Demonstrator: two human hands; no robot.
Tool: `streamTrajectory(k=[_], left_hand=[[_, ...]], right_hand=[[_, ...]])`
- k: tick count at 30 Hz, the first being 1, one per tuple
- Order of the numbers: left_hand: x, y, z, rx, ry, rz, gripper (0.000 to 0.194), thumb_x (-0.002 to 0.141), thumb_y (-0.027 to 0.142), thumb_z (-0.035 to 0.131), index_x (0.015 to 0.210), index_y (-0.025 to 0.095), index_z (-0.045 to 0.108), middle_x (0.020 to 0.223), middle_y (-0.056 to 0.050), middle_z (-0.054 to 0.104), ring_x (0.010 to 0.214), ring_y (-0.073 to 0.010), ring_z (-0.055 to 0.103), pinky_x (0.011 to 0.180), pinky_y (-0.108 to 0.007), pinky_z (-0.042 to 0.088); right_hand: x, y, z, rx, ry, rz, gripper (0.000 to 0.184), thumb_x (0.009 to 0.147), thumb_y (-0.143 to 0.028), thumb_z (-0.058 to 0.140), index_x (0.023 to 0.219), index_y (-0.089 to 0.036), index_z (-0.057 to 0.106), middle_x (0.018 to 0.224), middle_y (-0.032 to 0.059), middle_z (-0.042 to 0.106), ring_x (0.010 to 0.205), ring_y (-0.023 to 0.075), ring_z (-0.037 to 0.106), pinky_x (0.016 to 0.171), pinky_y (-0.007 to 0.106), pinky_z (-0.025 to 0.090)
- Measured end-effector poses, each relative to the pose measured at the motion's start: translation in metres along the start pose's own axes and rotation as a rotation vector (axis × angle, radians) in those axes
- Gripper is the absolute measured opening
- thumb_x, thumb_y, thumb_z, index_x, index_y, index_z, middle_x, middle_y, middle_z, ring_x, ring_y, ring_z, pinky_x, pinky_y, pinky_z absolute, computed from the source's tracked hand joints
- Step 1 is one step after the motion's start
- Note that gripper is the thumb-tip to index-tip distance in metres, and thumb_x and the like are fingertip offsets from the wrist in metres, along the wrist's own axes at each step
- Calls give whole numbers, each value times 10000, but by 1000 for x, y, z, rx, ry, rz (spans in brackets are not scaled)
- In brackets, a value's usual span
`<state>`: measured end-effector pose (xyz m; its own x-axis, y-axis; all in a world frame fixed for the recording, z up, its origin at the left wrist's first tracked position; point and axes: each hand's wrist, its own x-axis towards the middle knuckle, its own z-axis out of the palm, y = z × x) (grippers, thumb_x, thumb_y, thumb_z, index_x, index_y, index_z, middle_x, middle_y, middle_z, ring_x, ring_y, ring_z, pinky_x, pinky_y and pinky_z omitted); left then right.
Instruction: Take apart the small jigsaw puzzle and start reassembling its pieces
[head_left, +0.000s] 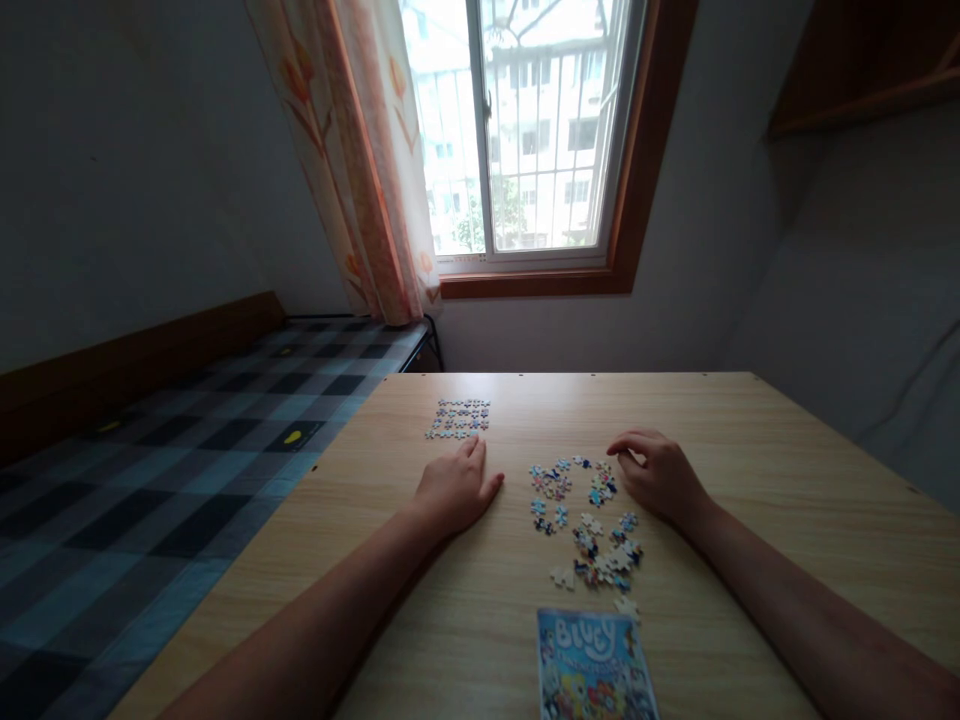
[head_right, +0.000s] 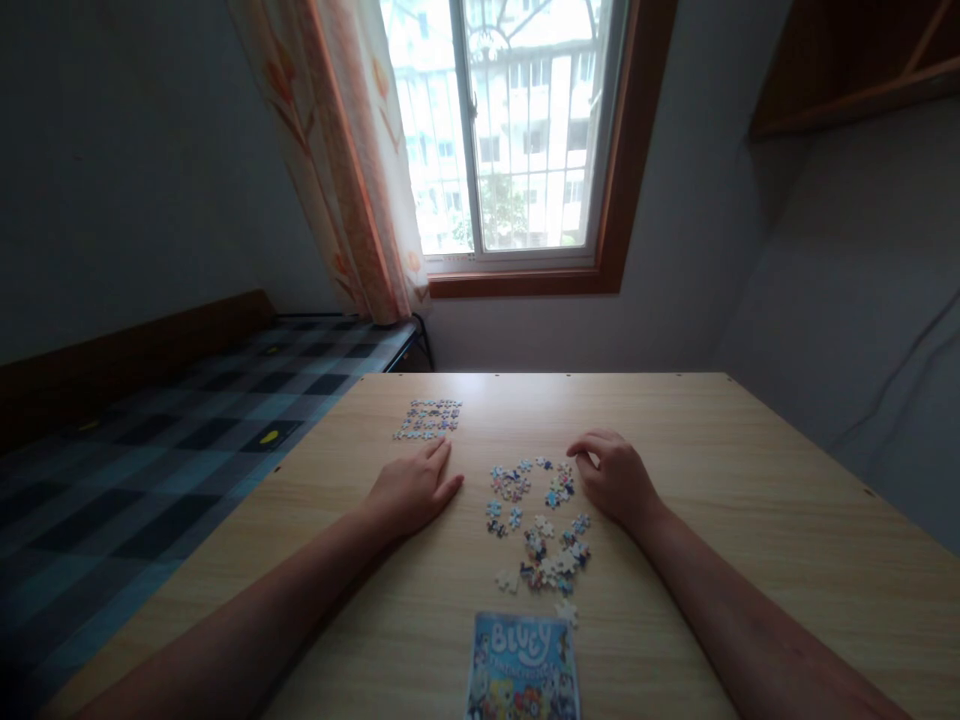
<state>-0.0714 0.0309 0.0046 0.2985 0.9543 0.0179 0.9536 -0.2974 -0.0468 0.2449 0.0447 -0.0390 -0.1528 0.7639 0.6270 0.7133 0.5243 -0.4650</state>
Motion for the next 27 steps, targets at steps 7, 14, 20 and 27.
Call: streamTrajectory(k=[7,14,20,27], left_hand=[[1,-2,2,16,23,-3,640,952,545,340,1441,144,437,1535,-144,407,1301,-284,512,981,-385,462],[1,-2,3,20,29,-4,634,956,553,330,1442,159,434,1538,-146,400,1296,-282,516,970,-374,464],[1,-2,3,30,19,-4,640,960,545,326,1448,144,428,1540,-151,395,1294,-290,522,965,-389,475],[2,-2,5,42,51,7,636,961,554,310,1442,158,440,1538,-142,402,1287,-290,530,951,-375,480]], right_hand=[[0,1,0,4,-8,0,204,790,-125,517,732,-226,684,810,48,707,840,233,638,781,365,494],[0,0,0,-2,-11,-5,197,789,-127,521,731,-225,682,811,49,712,839,236,641,799,371,493],[0,1,1,-8,1,-7,208,785,-120,518,728,-220,691,807,50,713,831,229,645,794,363,494],[0,2,0,2,13,-6,210,781,-108,524,736,-213,700,803,45,712,825,218,641,780,346,492]])
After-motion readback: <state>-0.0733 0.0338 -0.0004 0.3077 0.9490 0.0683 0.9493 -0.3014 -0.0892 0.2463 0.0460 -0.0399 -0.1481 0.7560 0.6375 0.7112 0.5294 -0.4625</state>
